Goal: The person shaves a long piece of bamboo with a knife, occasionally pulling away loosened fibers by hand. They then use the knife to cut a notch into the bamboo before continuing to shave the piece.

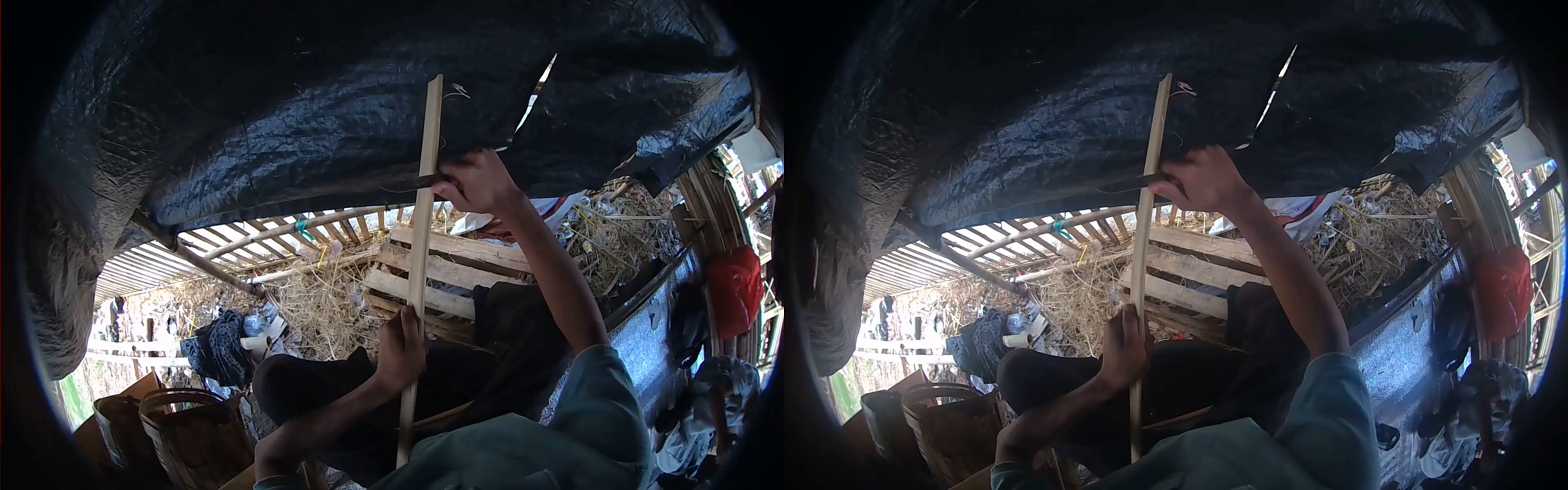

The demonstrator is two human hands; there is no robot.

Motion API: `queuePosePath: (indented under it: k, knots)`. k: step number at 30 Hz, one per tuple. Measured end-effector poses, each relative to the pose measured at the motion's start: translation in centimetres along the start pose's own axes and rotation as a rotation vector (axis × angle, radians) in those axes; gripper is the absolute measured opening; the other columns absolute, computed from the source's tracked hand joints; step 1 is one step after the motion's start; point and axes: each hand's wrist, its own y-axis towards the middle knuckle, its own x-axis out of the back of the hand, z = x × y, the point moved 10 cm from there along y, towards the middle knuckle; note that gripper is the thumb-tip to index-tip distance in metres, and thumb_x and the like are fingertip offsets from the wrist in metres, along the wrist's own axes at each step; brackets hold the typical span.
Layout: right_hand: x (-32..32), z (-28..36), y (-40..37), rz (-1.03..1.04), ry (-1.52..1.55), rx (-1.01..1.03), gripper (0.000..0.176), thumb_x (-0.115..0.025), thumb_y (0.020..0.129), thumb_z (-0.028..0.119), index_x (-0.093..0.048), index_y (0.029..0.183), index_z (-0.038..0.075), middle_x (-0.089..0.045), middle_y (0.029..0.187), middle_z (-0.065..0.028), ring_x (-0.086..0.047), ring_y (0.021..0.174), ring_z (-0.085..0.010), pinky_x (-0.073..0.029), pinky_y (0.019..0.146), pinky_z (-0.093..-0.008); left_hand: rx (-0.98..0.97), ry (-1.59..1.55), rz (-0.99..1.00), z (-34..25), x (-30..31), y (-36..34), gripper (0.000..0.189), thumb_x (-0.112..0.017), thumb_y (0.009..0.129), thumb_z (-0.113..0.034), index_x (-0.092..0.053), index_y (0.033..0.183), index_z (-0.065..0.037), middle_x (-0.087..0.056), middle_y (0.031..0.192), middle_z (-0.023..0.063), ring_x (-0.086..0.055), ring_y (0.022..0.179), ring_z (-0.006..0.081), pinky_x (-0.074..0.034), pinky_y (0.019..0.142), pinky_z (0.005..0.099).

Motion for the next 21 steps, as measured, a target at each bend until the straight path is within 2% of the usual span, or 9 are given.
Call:
queuePosePath:
  k: [2,5,7,9,12,14,16,19,21]
  knots:
    - [-0.2,-0.4,0.5,0.044,-0.050,-0.030,0.043,-0.056,0.089,0.044,-0.067,0.071,0.007,-0.058,0.052,-0.0096,-0.061,0.050,-0.0285,-0.052,0.053,-0.0396,-0.001,0.031,-0.011,0.2,0.0,0.0,0.046,-0.026,0.102,-0.028,-0.046,0.069,-0.003,-0.046,0.045,0.0060,-0.052,0.037,0.0191,-0.040,0.037,0.0320]
    - [-0.4,-8.3,0.6,-0.055,-0.229,-0.383,0.050,-0.050,0.090,0.050,-0.068,0.071,0.006,-0.061,0.056,-0.0132,-0.065,0.058,-0.0319,-0.054,0.058,-0.0418,0.247,-0.169,0.126,3.0,-1.6,-0.5,0.048,-0.025,0.102,-0.030,-0.045,0.068,-0.003,-0.047,0.046,0.0067,-0.053,0.037,0.0199,-0.042,0.037,0.0320]
    - [1.6,-15.3,0.2,-0.029,-0.361,-0.737,0.060,-0.041,0.093,0.054,-0.068,0.071,0.005,-0.063,0.062,-0.0181,-0.066,0.066,-0.0377,-0.055,0.062,-0.0452,0.282,-0.253,0.128,2.3,-2.2,-0.8,0.052,-0.025,0.102,-0.036,-0.043,0.065,-0.004,-0.045,0.046,0.0039,-0.048,0.035,0.0132,-0.037,0.032,0.0274]
    - [2.9,-19.4,-1.1,-0.097,-0.406,-0.799,0.066,-0.034,0.094,0.056,-0.067,0.070,0.004,-0.065,0.066,-0.0208,-0.065,0.071,-0.0418,-0.054,0.063,-0.0471,0.303,-0.284,0.135,2.1,-1.7,-0.7,0.053,-0.025,0.102,-0.039,-0.042,0.065,-0.005,-0.044,0.046,0.0026,-0.045,0.034,0.0101,-0.034,0.030,0.0252]
    - [4.5,-19.6,-2.2,-0.276,-0.343,-0.828,0.065,-0.035,0.095,0.054,-0.067,0.071,0.003,-0.063,0.066,-0.0228,-0.063,0.070,-0.0455,-0.053,0.064,-0.0502,0.337,-0.286,0.130,3.3,-1.3,-0.7,0.052,-0.025,0.102,-0.040,-0.043,0.067,-0.006,-0.044,0.046,0.0026,-0.046,0.035,0.0105,-0.035,0.030,0.0250]
    - [4.2,-19.2,-2.8,-0.285,-0.239,-0.828,0.063,-0.036,0.096,0.052,-0.066,0.073,0.001,-0.062,0.064,-0.0237,-0.062,0.070,-0.0470,-0.053,0.065,-0.0515,0.308,-0.300,0.129,3.5,-1.4,-0.4,0.051,-0.026,0.102,-0.039,-0.043,0.069,-0.005,-0.044,0.047,0.0026,-0.046,0.035,0.0102,-0.035,0.030,0.0247]
    - [3.6,-17.9,-3.3,-0.295,-0.077,-0.805,0.060,-0.038,0.097,0.047,-0.062,0.070,-0.001,-0.059,0.062,-0.0259,-0.060,0.069,-0.0482,-0.050,0.064,-0.0537,0.354,-0.304,0.142,4.0,-1.3,-0.5,0.048,-0.028,0.102,-0.038,-0.044,0.071,-0.005,-0.044,0.049,0.0019,-0.047,0.036,0.0096,-0.035,0.031,0.0245]
    - [1.4,-14.6,-4.0,-0.236,0.123,-0.759,0.058,-0.039,0.098,0.043,-0.059,0.067,-0.001,-0.058,0.061,-0.0265,-0.060,0.068,-0.0468,-0.048,0.061,-0.0535,0.368,-0.372,0.100,4.7,-0.6,-0.2,0.050,-0.024,0.102,-0.033,-0.044,0.068,-0.003,-0.045,0.047,0.0052,-0.049,0.036,0.0158,-0.039,0.036,0.0301]
    - [-0.2,-11.0,-4.2,-0.182,0.198,-0.687,0.055,-0.040,0.098,0.041,-0.055,0.067,-0.002,-0.055,0.058,-0.0239,-0.060,0.065,-0.0441,-0.045,0.058,-0.0498,0.407,-0.449,0.064,5.5,-0.5,0.0,0.048,-0.025,0.103,-0.034,-0.045,0.072,-0.004,-0.045,0.047,0.0036,-0.047,0.035,0.0140,-0.037,0.035,0.0283]
